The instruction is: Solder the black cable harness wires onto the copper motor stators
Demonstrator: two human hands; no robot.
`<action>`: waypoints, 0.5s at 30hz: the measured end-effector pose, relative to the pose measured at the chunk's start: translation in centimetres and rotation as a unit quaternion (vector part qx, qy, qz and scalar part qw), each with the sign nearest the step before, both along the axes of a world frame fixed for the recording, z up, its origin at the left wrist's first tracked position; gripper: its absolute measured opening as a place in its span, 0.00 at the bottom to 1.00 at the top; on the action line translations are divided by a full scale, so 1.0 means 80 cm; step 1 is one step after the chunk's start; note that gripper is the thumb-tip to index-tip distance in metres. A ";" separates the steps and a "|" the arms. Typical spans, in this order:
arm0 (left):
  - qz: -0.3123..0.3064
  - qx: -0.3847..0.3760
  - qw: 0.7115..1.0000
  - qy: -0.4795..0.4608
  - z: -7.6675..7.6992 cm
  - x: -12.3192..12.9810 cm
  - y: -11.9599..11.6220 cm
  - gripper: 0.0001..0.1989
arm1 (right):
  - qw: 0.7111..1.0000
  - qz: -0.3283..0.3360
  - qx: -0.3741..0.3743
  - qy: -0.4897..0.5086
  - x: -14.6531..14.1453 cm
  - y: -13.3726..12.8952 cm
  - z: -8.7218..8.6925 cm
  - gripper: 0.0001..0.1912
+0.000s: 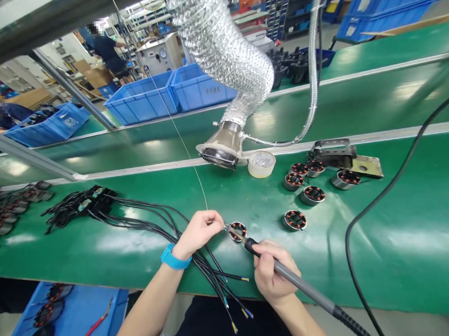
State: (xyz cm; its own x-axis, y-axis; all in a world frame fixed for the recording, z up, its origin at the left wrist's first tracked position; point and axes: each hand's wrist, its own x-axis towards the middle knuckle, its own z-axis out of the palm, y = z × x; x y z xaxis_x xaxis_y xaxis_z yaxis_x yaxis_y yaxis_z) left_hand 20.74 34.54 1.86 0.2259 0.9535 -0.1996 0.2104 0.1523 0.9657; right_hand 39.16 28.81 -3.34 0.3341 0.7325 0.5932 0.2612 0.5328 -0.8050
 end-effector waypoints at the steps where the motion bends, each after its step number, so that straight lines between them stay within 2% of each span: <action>1: 0.001 0.001 1.000 -0.001 0.001 0.001 -0.001 0.05 | 1.000 -0.001 0.004 0.001 0.000 0.000 0.001 0.11; 15: 0.006 0.013 1.000 0.009 0.005 0.005 -0.005 0.05 | 0.999 -0.040 -0.015 0.005 -0.003 -0.003 -0.008 0.10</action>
